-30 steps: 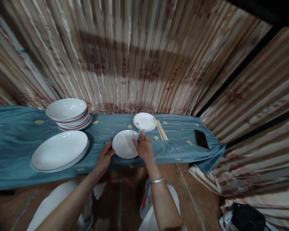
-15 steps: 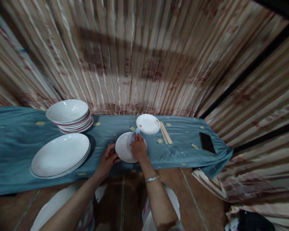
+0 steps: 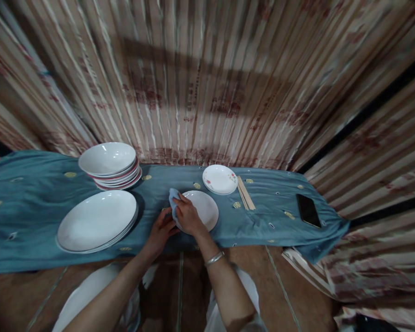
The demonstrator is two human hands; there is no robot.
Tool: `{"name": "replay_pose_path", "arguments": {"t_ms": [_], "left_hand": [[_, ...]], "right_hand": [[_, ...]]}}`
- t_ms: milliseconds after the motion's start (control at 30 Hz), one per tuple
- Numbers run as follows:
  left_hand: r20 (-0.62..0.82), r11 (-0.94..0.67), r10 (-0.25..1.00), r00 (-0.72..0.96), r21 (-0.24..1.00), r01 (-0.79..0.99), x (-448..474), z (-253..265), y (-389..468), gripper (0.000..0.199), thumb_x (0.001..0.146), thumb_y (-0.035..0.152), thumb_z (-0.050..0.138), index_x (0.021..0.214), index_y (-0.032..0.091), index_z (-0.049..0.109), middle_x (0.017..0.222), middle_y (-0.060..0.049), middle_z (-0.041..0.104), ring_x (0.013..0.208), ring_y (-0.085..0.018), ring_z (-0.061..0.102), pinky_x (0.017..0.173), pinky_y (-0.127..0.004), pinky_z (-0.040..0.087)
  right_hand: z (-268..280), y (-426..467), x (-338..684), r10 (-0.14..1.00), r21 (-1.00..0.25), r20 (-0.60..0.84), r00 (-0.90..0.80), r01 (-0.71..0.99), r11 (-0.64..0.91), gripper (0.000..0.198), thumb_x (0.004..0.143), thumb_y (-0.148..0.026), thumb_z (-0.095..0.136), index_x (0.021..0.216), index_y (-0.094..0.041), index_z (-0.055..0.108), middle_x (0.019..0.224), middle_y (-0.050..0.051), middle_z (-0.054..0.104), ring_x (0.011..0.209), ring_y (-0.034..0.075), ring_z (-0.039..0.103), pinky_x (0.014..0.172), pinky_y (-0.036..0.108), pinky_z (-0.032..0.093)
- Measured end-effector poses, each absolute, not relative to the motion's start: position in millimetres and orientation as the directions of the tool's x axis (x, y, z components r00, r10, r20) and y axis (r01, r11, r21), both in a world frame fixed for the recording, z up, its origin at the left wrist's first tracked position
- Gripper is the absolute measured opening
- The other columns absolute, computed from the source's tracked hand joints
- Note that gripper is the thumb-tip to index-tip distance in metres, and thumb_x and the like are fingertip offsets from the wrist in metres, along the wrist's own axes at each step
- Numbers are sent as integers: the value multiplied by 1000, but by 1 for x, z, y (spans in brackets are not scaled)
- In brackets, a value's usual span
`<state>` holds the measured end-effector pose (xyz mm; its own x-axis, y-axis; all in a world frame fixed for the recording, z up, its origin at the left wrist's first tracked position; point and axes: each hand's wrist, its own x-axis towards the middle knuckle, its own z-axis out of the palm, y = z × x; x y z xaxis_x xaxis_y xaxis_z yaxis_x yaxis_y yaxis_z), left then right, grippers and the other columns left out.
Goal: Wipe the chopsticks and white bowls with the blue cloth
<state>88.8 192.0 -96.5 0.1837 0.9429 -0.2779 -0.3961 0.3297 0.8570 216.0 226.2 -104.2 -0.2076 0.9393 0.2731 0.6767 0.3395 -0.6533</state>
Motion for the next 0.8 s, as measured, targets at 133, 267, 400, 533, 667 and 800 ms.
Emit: {"name": "replay_pose_path", "arguments": {"t_ms": [133, 267, 400, 533, 667, 800], "left_hand": [[-295, 334, 943, 157, 850, -408, 89, -100, 191, 58, 55, 27, 73, 108, 20, 50, 84, -1, 64, 75, -16, 61, 65, -30, 51], [-295, 340, 940, 171, 841, -421, 87, -97, 190, 51, 54, 28, 73, 101, 20, 54, 81, 0, 63, 74, -16, 61, 66, -30, 51], [-287, 343, 939, 190, 824, -450, 86, -90, 189, 39, 58, 27, 67, 94, 19, 56, 81, 1, 62, 71, -14, 60, 64, -29, 50], [-300, 339, 941, 157, 839, -425, 87, -90, 190, 40, 60, 32, 67, 97, 21, 55, 78, 2, 61, 68, -14, 60, 60, -27, 50], [-278, 314, 949, 147, 875, -368, 87, -96, 191, 46, 61, 35, 70, 100, 20, 54, 72, 3, 60, 67, -15, 60, 62, -30, 51], [-267, 296, 955, 132, 893, -338, 88, -99, 193, 50, 57, 35, 73, 101, 21, 53, 79, 1, 63, 73, -16, 61, 63, -32, 54]], "right_hand": [[-95, 213, 215, 941, -710, 227, -252, 618, 337, 40, 87, -15, 42, 122, -22, 60, 138, 6, 50, 129, 18, 45, 108, 37, 35], [-87, 202, 221, 954, -809, 160, -254, 520, 274, 35, 85, -14, 45, 110, -22, 67, 129, 4, 59, 117, 17, 56, 100, 33, 42], [-82, 191, 231, 949, -892, 72, -307, 407, 199, 30, 81, -14, 49, 99, -21, 71, 112, 2, 68, 96, 16, 64, 82, 27, 49], [-80, 181, 243, 950, -900, -23, -310, 420, 115, 28, 76, -12, 50, 91, -19, 73, 89, 0, 72, 72, 11, 63, 66, 21, 46], [-77, 173, 261, 947, -825, -115, -299, 561, 76, 29, 71, -8, 51, 85, -19, 74, 74, -2, 71, 62, 10, 60, 60, 19, 43], [-72, 168, 281, 962, -686, -84, -259, 715, 132, 27, 71, -7, 52, 79, -20, 75, 84, 0, 74, 79, 15, 66, 75, 24, 47]]}}
